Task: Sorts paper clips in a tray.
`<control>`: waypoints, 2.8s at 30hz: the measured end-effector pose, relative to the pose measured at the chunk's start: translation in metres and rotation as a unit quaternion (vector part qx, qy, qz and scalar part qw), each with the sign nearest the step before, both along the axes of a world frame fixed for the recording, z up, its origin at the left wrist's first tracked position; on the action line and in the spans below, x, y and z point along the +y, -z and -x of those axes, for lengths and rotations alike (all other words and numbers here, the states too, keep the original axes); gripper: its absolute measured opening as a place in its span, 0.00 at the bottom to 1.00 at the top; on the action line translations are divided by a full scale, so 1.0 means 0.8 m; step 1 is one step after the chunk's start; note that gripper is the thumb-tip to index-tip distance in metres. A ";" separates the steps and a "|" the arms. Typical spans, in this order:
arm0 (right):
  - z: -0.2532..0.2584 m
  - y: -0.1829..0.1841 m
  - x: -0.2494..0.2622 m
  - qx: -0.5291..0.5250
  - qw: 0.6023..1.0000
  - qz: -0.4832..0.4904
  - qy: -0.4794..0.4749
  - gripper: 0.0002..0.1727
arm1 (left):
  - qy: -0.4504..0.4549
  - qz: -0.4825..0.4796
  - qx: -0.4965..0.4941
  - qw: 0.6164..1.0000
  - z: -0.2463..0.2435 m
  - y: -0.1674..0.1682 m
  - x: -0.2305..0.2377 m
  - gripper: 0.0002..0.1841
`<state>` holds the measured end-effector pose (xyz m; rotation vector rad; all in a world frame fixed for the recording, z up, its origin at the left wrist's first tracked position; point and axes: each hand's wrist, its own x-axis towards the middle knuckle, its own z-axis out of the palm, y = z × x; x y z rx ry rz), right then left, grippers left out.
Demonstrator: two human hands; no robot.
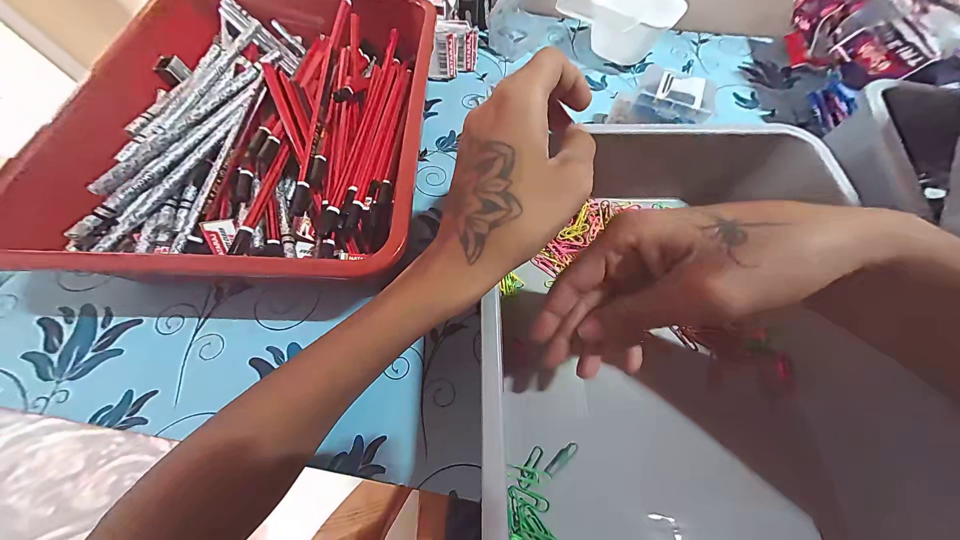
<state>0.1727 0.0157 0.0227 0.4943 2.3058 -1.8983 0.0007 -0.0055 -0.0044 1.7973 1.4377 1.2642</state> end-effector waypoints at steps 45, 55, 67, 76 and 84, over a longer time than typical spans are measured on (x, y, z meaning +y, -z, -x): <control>0.026 0.052 -0.018 -0.039 0.893 -0.441 0.080 0.10 | -0.009 -0.036 0.034 0.999 0.004 0.001 0.009 0.09; 0.001 -0.005 0.001 -0.054 0.976 -0.199 -0.065 0.07 | -0.007 -0.030 0.040 0.999 0.005 0.000 0.012 0.10; -0.017 0.000 0.033 -0.133 0.854 -0.485 0.130 0.12 | -0.055 -0.079 0.023 0.995 0.007 0.002 0.012 0.16; -0.012 -0.015 0.023 -0.279 0.779 -0.538 0.156 0.05 | -0.042 -0.050 0.044 0.997 0.007 0.000 0.009 0.15; -0.008 0.006 0.033 -0.180 0.831 -0.509 0.134 0.09 | -0.038 -0.054 0.049 0.997 0.006 0.002 0.010 0.14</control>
